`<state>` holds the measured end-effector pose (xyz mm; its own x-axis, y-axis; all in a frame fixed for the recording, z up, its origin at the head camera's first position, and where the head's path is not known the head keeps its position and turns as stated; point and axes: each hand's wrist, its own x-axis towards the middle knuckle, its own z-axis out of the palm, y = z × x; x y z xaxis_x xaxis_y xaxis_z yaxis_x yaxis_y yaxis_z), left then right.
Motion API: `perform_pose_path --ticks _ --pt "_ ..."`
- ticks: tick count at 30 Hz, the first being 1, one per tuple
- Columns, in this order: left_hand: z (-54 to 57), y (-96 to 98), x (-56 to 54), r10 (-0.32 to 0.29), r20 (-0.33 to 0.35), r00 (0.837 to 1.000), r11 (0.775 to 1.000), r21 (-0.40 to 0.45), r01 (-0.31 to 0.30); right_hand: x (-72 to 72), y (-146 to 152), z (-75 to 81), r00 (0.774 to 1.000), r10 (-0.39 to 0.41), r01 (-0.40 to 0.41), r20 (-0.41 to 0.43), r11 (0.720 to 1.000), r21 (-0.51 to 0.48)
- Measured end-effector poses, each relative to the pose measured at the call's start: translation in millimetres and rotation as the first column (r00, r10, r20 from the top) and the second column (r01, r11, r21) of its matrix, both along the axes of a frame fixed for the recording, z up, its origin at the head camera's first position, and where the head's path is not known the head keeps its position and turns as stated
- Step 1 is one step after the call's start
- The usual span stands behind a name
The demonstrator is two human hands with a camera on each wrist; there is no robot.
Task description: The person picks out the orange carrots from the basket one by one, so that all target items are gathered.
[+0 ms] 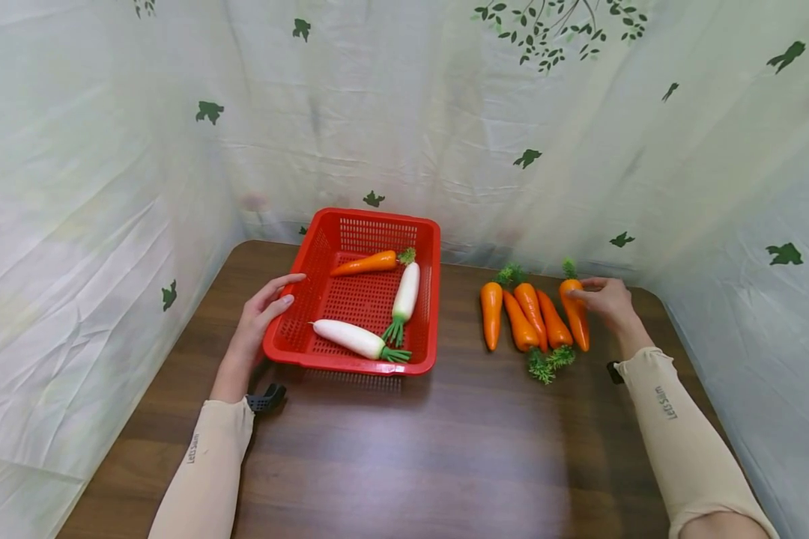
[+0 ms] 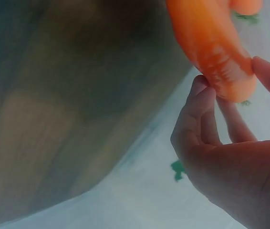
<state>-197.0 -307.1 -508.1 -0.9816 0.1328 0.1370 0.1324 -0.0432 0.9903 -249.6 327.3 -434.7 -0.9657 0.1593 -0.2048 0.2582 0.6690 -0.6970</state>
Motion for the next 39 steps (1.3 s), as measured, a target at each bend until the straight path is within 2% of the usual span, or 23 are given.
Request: perform_pose_path --ticks 11,16,20,28,35,39 --pt "-0.6 1.2 -0.7 -0.013 -0.003 1.000 1.000 0.007 0.013 0.4 15 -25.0 0.998 -0.046 0.047 0.049 0.999 -0.010" --pt "0.0 1.4 -1.3 -0.017 -0.008 1.000 1.000 0.015 0.017 2.0 18 -27.0 0.997 -0.050 0.053 0.067 0.997 -0.049" --pt "-0.1 0.7 -1.3 -0.020 -0.011 1.000 0.999 0.024 0.021 3.3 14 -21.8 0.997 -0.039 0.040 0.067 0.999 -0.010" --pt "-2.0 -1.0 0.3 -0.013 -0.010 1.000 1.000 0.019 0.013 2.9 -1 -3.4 0.999 -0.053 0.051 0.006 0.981 0.188" --pt "-2.2 -0.9 0.2 -0.005 -0.005 1.000 1.000 0.013 0.005 0.7 -20 5.9 0.989 -0.079 0.094 -0.122 0.988 0.124" --pt "-1.2 0.0 -0.3 -0.005 -0.002 1.000 1.000 0.009 0.005 -0.1 -35 14.6 0.989 -0.052 0.069 -0.141 0.990 0.119"
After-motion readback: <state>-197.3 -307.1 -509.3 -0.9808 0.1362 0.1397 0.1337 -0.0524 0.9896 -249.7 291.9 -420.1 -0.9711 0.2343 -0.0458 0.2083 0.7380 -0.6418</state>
